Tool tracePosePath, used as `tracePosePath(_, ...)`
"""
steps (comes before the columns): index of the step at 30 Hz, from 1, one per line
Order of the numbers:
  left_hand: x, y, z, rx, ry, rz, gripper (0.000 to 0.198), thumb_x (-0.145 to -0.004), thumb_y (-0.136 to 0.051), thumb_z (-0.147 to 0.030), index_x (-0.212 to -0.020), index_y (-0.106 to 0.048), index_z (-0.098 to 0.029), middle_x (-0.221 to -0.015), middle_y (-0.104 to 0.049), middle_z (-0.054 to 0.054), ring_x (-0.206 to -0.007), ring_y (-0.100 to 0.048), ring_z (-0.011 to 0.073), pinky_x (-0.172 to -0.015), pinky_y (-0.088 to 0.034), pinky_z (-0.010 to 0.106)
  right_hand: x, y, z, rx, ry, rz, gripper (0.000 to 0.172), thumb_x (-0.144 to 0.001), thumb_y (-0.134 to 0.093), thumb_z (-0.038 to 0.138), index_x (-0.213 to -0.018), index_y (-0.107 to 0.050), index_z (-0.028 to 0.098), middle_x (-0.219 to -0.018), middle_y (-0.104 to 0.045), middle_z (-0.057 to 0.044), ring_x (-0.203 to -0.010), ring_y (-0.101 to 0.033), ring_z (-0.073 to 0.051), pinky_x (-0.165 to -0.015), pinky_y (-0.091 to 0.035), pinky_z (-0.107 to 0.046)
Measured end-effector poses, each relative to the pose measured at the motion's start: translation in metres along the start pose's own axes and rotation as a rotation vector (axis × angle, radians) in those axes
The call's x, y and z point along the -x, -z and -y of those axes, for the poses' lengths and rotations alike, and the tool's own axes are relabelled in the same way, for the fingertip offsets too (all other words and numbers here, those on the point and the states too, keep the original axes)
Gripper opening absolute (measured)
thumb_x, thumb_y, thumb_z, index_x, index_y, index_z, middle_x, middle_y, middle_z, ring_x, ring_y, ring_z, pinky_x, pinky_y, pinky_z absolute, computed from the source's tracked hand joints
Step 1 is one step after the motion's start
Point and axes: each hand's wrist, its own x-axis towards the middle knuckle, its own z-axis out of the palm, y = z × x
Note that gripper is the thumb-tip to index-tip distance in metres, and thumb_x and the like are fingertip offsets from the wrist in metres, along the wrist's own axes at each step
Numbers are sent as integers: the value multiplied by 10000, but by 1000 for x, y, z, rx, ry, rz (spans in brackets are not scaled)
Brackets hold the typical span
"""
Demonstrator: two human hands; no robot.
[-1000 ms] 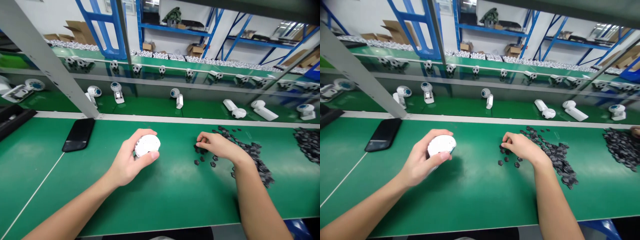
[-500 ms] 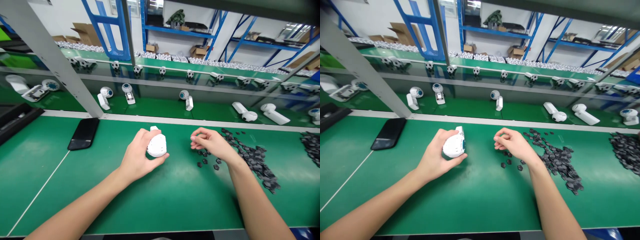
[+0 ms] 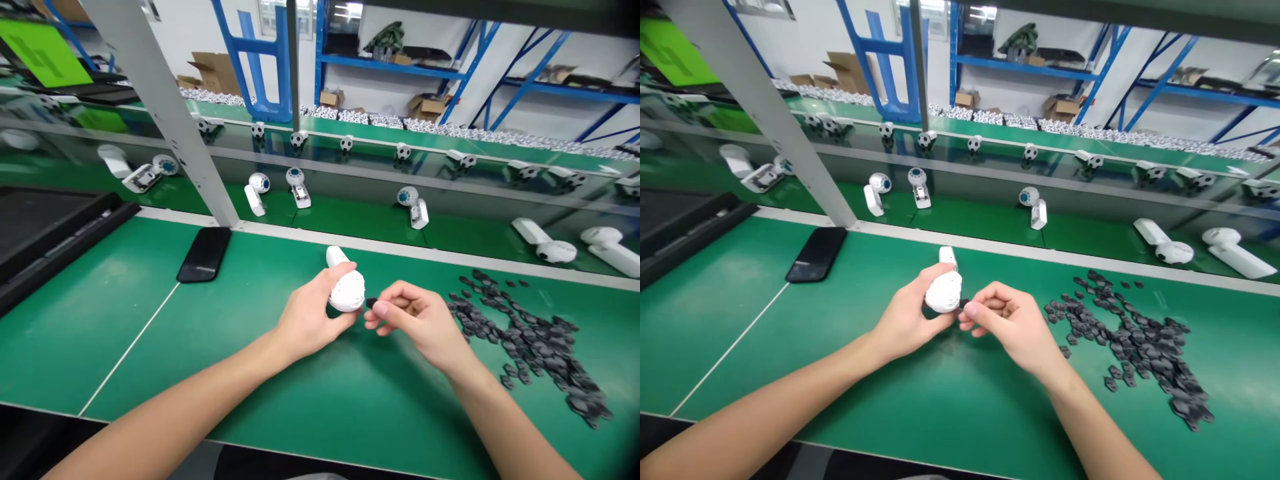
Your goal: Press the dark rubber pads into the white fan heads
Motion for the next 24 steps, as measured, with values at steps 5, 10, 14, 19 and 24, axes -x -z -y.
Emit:
tracePosePath(5,3,-2,0,-65,-41,34,719,-893,-736,-294,-1516,-385,-372,-1399,-635,10,-1159,-672,239,-941,-541,355,4,-15,-4,80,99,-12,228,-927,-774,425,-882,-711,211,-841,-755,-43,-789,-728,-192,-668,-624,-282)
tracePosePath(10,2,2,-5,-92,-84,81,773,-855,-727,-354,-1525,-341,-340,-1341,-634,39,-1106,-668,259,-898,-551,395,7,-21,-4,234,107,-100,252,-914,-774,437,-828,-682,219,-808,-713,-23,-683,-664,-174,-601,-541,-285)
tracePosePath(14,2,4,-9,-72,-68,151,926,-776,-796,-538,-1538,-311,-337,-1301,-624,63,-1049,-661,286,-842,-556,422,6,-25,-9,346,144,-170,343,-874,-805,454,-723,-610,216,-715,-659,6,-572,-573,-139,-530,-441,-279)
tracePosePath(19,2,0,-5,-90,-68,102,798,-864,-695,-704,-1489,-386,-315,-1146,-631,57,-937,-650,250,-794,-530,388,-1,-25,-18,351,205,-148,390,-898,-781,438,-677,-542,223,-660,-606,26,-600,-515,-140,-544,-399,-276)
tracePosePath(24,-1,-2,-2,-148,-119,95,771,-879,-669,-718,-1466,-416,-287,-1070,-633,52,-868,-637,237,-745,-514,366,-5,-20,-25,412,261,-119,402,-930,-758,414,-677,-513,220,-673,-593,28,-624,-503,-141,-563,-371,-276)
